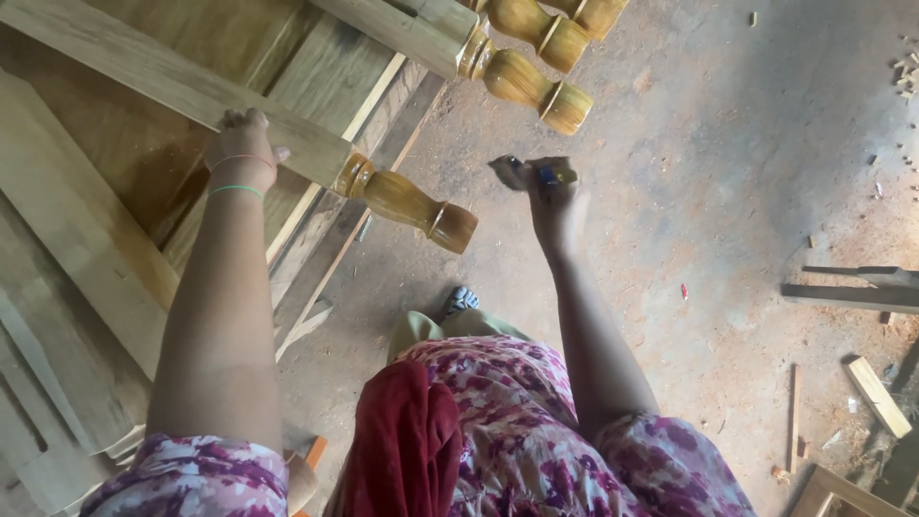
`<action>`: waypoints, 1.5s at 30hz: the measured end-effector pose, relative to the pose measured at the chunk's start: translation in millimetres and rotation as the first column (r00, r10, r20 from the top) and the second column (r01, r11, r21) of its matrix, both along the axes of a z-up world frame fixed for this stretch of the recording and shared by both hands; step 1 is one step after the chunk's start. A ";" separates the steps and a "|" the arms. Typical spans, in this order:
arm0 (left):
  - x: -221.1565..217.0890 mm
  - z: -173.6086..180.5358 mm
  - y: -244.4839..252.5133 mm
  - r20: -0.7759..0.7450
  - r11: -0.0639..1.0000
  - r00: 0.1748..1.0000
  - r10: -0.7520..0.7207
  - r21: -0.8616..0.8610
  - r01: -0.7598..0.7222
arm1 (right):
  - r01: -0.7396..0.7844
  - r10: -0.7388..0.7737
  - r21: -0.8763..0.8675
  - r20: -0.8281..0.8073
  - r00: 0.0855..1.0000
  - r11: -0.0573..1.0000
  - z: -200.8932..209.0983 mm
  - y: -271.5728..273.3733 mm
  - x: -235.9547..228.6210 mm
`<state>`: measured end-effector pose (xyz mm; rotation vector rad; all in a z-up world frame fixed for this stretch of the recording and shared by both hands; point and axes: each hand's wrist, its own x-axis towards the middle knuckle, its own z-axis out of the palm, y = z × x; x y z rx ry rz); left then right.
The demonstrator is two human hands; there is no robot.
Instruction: Applying a finish or paint to wooden furniture legs using a paintbrush.
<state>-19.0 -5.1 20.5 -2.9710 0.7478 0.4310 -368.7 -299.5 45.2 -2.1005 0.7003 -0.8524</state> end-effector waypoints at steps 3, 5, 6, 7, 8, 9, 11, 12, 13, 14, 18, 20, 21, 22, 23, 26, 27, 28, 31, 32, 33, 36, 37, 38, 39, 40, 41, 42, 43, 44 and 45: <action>2.1 -10.2 6.0 0.027 0.999 0.999 -0.033 -0.034 0.034 | -0.109 0.070 0.240 0.166 0.984 0.965 -10.4 10.5 6.5; 13.0 -27.2 12.1 -0.029 0.999 0.999 -0.027 -0.022 0.026 | -0.186 0.159 0.377 0.103 0.982 0.907 -1.4 28.4 13.4; 13.5 -21.4 9.8 -0.023 0.999 0.999 -0.028 -0.023 0.028 | -0.187 0.158 0.374 0.108 0.982 0.908 7.1 27.4 12.1; 10.3 -17.0 10.1 -0.045 0.999 0.998 -0.040 -0.011 0.040 | -0.156 0.110 0.440 0.127 0.986 0.884 15.1 28.7 7.4; 6.9 -12.8 10.5 -0.067 0.999 0.996 -0.052 0.001 0.052 | -0.126 0.061 0.504 0.142 0.988 0.854 22.9 30.2 2.4; -1.2 -1.0 13.6 -0.072 0.998 0.996 -0.059 0.002 0.059 | -0.117 0.054 0.506 0.137 0.989 0.855 29.4 27.0 -5.5; -5.7 29.3 8.5 -0.210 0.997 0.975 -0.069 -0.030 0.064 | -0.082 -0.126 0.634 0.276 0.953 0.769 46.5 13.4 -14.0; -10.0 42.2 1.7 -0.193 0.996 0.977 -0.089 -0.045 0.082 | -0.079 -0.137 0.621 0.293 0.946 0.780 35.4 -2.0 -25.8; -17.6 56.8 -2.2 -0.095 0.977 0.973 -0.210 0.012 0.212 | 0.006 -0.198 0.599 0.256 0.946 0.800 25.9 -12.1 -42.9; -24.9 71.0 -6.3 -0.003 0.940 0.943 -0.332 0.079 0.331 | 0.091 -0.261 0.575 0.220 0.940 0.813 16.0 -22.3 -60.0; -10.2 43.9 -29.3 0.010 0.792 0.794 -0.608 0.071 0.606 | 0.303 -0.516 0.629 0.183 0.837 0.715 -2.7 -19.4 -123.6; 6.3 15.2 -41.6 -0.108 0.693 0.720 -0.685 0.208 0.690 | 0.359 -0.602 0.676 0.158 0.783 0.644 -30.7 -19.2 -161.1; 10.9 14.1 -44.1 -0.109 0.685 0.712 -0.694 0.207 0.699 | 0.367 -0.611 0.675 0.157 0.776 0.640 -36.6 -16.1 -175.5; 15.3 12.9 -46.6 -0.097 0.646 0.682 -0.725 0.246 0.722 | 0.406 -0.643 0.669 0.142 0.753 0.623 -42.5 -12.4 -190.1; 21.5 11.7 -49.4 -0.081 0.609 0.652 -0.754 0.287 0.740 | 0.439 -0.671 0.662 0.132 0.729 0.607 -49.8 -10.5 -202.0; 39.9 -0.8 -68.2 -0.069 0.598 0.640 -0.765 0.292 0.746 | 0.463 -0.720 0.670 0.157 0.676 0.581 -59.8 -1.6 -229.4; 47.2 -10.8 -75.1 -0.067 0.587 0.627 -0.776 0.289 0.757 | 0.474 -0.731 0.667 0.159 0.664 0.575 -61.6 0.5 -231.1; 54.4 -20.8 -82.5 -0.037 0.608 0.641 -0.767 0.280 0.743 | 0.481 -0.743 0.665 0.170 0.647 0.571 -63.5 2.3 -232.9; 77.4 -48.3 -100.1 0.047 0.632 0.646 -0.762 0.273 0.725 | 0.520 -0.781 0.649 0.194 0.594 0.556 -52.1 5.6 -223.2; 84.4 -58.8 -103.7 0.089 0.654 0.660 -0.746 0.283 0.701 | 0.534 -0.791 0.643 0.195 0.580 0.550 -46.5 6.8 -218.3; 79.5 -51.9 -97.7 0.086 0.638 0.643 -0.761 0.278 0.718 | 0.551 -0.804 0.638 0.192 0.563 0.538 -44.2 7.7 -214.1; 57.8 -28.0 -73.4 0.252 0.648 0.606 -0.754 0.142 0.748 | 0.608 -0.805 0.579 0.155 0.573 0.544 -53.8 8.4 -204.2; 44.9 -18.9 -64.0 0.349 0.643 0.577 -0.739 0.110 0.758 | 0.630 -0.749 0.478 0.095 0.656 0.612 -67.3 6.4 -202.3; 32.9 -9.5 -54.0 0.443 0.635 0.544 -0.712 0.078 0.768 | 0.632 -0.689 0.375 0.022 0.725 0.678 -80.7 4.7 -200.4; 26.4 -8.5 -48.7 0.442 0.629 0.542 -0.715 0.069 0.774 | 0.641 -0.694 0.367 0.019 0.720 0.674 -71.4 12.5 -192.9; 20.2 -7.1 -42.8 0.490 0.634 0.523 -0.697 0.081 0.769 | 0.661 -0.648 0.308 -0.160 0.745 0.684 -62.0 20.9 -185.2; 15.2 -5.5 -34.8 0.541 0.646 0.506 -0.672 0.092 0.758 | 0.665 -0.582 0.248 -0.334 0.741 0.704 -53.5 27.2 -174.6; 15.0 -13.8 -29.4 0.542 0.645 0.509 -0.669 0.084 0.759 | 0.667 -0.585 0.240 -0.335 0.739 0.705 -32.4 33.4 -166.5; 16.7 -20.8 -22.8 0.548 0.644 0.488 -0.679 0.126 0.755 | 0.662 -0.553 0.203 -0.406 0.728 0.722 -12.0 38.4 -155.1; 18.7 -27.6 -16.1 0.553 0.641 0.467 -0.689 0.166 0.749 | 0.653 -0.520 0.166 -0.476 0.709 0.739 8.7 43.9 -143.4; 15.8 -24.4 -11.6 0.557 0.645 0.470 -0.685 0.164 0.746 | 0.650 -0.519 0.164 -0.473 0.712 0.742 26.1 45.3 -134.8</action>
